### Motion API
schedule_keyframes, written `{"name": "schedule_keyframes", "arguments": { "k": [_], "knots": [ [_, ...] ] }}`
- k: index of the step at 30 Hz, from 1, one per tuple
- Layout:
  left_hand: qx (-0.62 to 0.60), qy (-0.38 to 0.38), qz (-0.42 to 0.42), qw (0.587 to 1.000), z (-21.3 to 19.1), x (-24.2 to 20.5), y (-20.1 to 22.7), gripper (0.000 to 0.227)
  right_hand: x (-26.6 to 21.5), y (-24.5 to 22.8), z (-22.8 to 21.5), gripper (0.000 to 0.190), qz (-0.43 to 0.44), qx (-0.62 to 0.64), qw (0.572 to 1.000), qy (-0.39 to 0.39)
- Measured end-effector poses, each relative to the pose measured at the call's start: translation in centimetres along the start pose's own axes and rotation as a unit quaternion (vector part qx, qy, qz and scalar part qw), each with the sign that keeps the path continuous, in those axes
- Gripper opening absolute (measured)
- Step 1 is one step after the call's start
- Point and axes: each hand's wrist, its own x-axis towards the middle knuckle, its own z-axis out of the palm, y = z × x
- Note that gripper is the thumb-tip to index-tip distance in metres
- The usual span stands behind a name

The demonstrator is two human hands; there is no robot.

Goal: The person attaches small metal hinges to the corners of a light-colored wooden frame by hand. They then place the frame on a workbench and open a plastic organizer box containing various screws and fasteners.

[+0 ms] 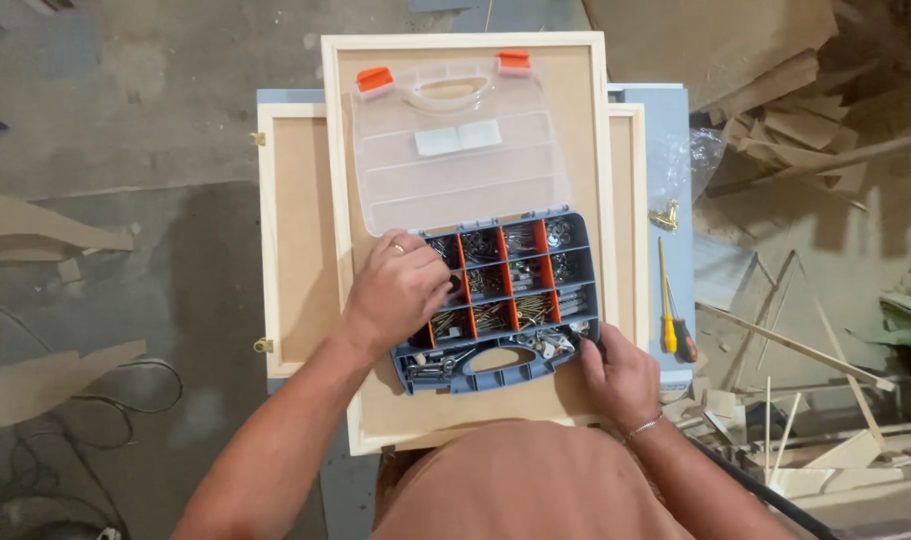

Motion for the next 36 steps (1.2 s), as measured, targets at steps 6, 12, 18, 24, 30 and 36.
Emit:
{"name": "schedule_keyframes", "arguments": {
  "k": [6,12,18,24,30,36],
  "knots": [
    [0.083,-0.038,-0.002,0.996,1.2,-0.4,0.2,0.022,0.2,-4.7,-5.4,0.033,0.04,0.143,0.988,-0.043],
    [0.061,-0.005,-0.043,0.997,-1.2,-1.5,2.7,0.022,-1.5,-3.0,-3.7,0.028,-0.183,0.052,0.975,0.115],
    [0.059,-0.042,-0.063,0.995,-0.4,-1.3,2.3,0.033,-0.8,-4.7,-2.9,0.031,-0.283,0.03,0.944,0.166],
    [0.097,-0.147,-0.029,0.984,-0.3,0.7,1.0,0.04,-0.6,-6.7,-4.1,0.04,-0.338,-0.034,0.934,0.106],
    [0.109,-0.103,0.052,0.987,0.6,1.2,-0.1,0.031,-0.1,-5.4,-2.5,0.033,-0.33,-0.039,0.939,0.088],
    [0.038,0.022,0.026,0.999,-0.3,0.2,-0.1,0.016,0.3,-5.2,-2.3,0.026,-0.336,-0.018,0.939,0.074]
  ]
}}
